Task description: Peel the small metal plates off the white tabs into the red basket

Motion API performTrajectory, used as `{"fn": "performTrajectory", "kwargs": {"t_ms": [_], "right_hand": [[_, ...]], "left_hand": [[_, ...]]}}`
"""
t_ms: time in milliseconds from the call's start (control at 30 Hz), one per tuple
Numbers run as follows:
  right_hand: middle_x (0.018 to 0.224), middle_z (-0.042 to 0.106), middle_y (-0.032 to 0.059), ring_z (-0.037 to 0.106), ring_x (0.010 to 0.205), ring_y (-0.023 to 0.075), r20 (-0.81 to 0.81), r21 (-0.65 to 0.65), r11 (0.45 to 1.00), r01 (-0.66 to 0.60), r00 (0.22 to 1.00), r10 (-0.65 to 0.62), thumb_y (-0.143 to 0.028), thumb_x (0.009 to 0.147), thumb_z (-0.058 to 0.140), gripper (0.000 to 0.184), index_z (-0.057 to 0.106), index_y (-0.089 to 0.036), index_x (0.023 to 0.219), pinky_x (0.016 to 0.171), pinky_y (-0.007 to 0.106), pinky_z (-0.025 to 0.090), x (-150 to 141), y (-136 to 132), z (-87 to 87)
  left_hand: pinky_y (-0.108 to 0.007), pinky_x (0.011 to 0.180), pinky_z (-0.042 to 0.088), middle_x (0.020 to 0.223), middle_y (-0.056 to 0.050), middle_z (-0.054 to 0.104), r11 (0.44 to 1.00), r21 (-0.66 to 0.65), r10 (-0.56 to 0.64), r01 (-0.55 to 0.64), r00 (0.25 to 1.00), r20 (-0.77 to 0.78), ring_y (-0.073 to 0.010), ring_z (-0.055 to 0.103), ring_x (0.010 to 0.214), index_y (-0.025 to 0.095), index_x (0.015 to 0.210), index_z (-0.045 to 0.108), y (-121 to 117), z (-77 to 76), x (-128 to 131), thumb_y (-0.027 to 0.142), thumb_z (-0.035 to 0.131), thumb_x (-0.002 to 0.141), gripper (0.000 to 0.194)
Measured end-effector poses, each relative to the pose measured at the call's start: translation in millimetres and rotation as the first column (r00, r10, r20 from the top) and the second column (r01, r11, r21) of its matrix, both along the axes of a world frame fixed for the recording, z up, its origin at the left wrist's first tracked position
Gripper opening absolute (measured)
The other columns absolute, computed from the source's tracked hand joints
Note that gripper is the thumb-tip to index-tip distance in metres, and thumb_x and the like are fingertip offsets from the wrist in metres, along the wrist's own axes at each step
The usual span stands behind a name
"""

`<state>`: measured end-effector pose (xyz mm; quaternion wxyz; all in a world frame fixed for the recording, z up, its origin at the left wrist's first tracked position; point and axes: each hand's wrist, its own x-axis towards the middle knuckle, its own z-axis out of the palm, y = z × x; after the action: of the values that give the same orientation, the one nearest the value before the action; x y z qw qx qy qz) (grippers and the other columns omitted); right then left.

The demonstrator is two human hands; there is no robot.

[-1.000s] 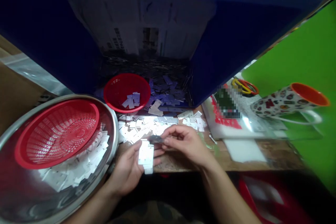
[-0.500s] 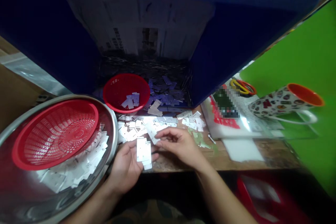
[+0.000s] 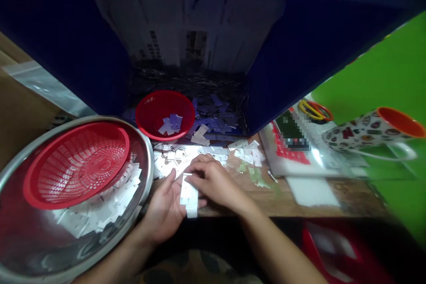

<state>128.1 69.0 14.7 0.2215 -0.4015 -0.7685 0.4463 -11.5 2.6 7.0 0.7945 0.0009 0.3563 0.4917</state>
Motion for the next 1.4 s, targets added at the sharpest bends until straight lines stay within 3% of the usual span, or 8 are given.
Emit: {"fn": "performTrajectory", "kwargs": {"t_ms": [133, 267, 500, 767, 900, 1067, 1233, 1400], "right_hand": [[0.083, 0.062, 0.0012, 0.057, 0.078, 0.0144, -0.188, -0.257, 0.963, 0.077, 0.974, -0.128, -0.021, 0.081, 0.067, 0.004, 0.070, -0.018, 0.082, 0.072, 0.028, 0.045, 9.7, 4.8, -0.1], [0.072, 0.065, -0.0005, 0.058, 0.065, 0.0116, -0.349, -0.543, 0.838, -0.049, 0.921, -0.172, -0.033, 0.081, 0.069, 0.018, 0.067, -0.016, 0.087, 0.065, 0.026, 0.046, 26.6, 5.8, 4.1], [0.084, 0.067, 0.0017, 0.061, 0.078, 0.0130, -0.357, -0.599, 0.800, -0.044, 0.909, -0.217, -0.036, 0.076, 0.074, 0.024, 0.068, -0.016, 0.090, 0.075, 0.027, 0.047, 46.2, -1.9, -2.2], [0.073, 0.061, -0.0022, 0.054, 0.067, 0.0101, -0.298, -0.559, 0.828, 0.048, 0.920, -0.254, -0.032, 0.075, 0.074, 0.022, 0.064, -0.016, 0.086, 0.062, 0.022, 0.038, 50.8, 5.9, -5.7], [0.068, 0.061, -0.0032, 0.053, 0.063, 0.0093, -0.357, -0.529, 0.845, 0.077, 0.883, -0.303, -0.028, 0.073, 0.074, 0.018, 0.063, -0.017, 0.082, 0.062, 0.022, 0.039, 33.3, 24.7, 9.0], [0.102, 0.066, 0.0026, 0.060, 0.085, 0.0135, -0.526, -0.413, 0.897, 0.160, 0.762, -0.378, -0.025, 0.076, 0.070, 0.041, 0.056, -0.023, 0.114, 0.075, 0.027, 0.046, 1.0, 44.1, 34.9], [0.103, 0.063, 0.0041, 0.057, 0.090, 0.0165, -0.186, -0.085, 0.987, 0.140, 0.970, -0.153, -0.024, 0.081, 0.067, 0.023, 0.066, -0.022, 0.104, 0.081, 0.031, 0.044, 0.2, 19.1, 20.4], [0.089, 0.060, 0.0028, 0.056, 0.086, 0.0165, -0.019, -0.107, 0.993, 0.058, 0.998, -0.061, -0.028, 0.082, 0.068, 0.015, 0.070, -0.020, 0.094, 0.076, 0.029, 0.044, 4.0, -3.0, -4.4]], "left_hand": [[-0.040, 0.076, 0.057, 0.097, -0.015, 0.073, 0.998, -0.026, -0.063, 0.062, 0.998, -0.010, -0.0267, 0.070, 0.088, 0.009, 0.114, 0.060, 0.1, -0.9, 3.8, 0.033, 0.040, 0.096, 0.036], [-0.032, 0.072, 0.056, 0.097, -0.013, 0.073, 0.996, 0.022, -0.084, 0.087, 0.990, -0.109, -0.0235, 0.071, 0.086, 0.009, 0.110, 0.063, -3.5, -2.3, 4.1, 0.016, 0.053, 0.088, 0.025], [-0.031, 0.078, 0.055, 0.101, -0.012, 0.073, 0.996, 0.055, -0.050, 0.066, 0.970, -0.240, -0.0207, 0.069, 0.088, 0.012, 0.118, 0.060, -5.1, -3.5, 2.6, 0.010, 0.065, 0.081, 0.037], [-0.037, 0.088, 0.053, 0.113, -0.013, 0.071, 0.999, 0.039, -0.011, 0.020, 0.977, -0.213, -0.0280, 0.067, 0.104, 0.012, 0.118, 0.062, -5.0, -4.0, 0.3, 0.008, 0.060, 0.079, 0.039], [-0.043, 0.093, 0.050, 0.113, -0.019, 0.071, 1.000, 0.011, 0.013, -0.012, 0.990, -0.141, -0.0306, 0.065, 0.109, 0.006, 0.125, 0.054, -4.4, -4.1, -1.1, 0.005, 0.049, 0.079, 0.046], [-0.047, 0.097, 0.046, 0.120, -0.024, 0.066, 1.000, -0.018, 0.003, -0.004, 0.996, -0.093, -0.0331, 0.061, 0.114, 0.002, 0.135, 0.042, -3.8, 0.8, -2.1, 0.011, 0.044, 0.084, 0.052], [-0.048, 0.095, 0.047, 0.112, -0.016, 0.071, 0.999, -0.002, 0.033, -0.033, 0.998, -0.051, -0.0315, 0.063, 0.111, 0.010, 0.136, 0.044, -4.8, -1.3, -3.4, 0.009, 0.044, 0.084, 0.052], [-0.038, 0.091, 0.052, 0.112, -0.006, 0.072, 0.998, 0.063, 0.025, -0.018, 0.993, -0.115, -0.0273, 0.063, 0.111, 0.022, 0.119, 0.062, -5.3, -5.0, 1.3, 0.004, 0.054, 0.080, 0.044]]}}
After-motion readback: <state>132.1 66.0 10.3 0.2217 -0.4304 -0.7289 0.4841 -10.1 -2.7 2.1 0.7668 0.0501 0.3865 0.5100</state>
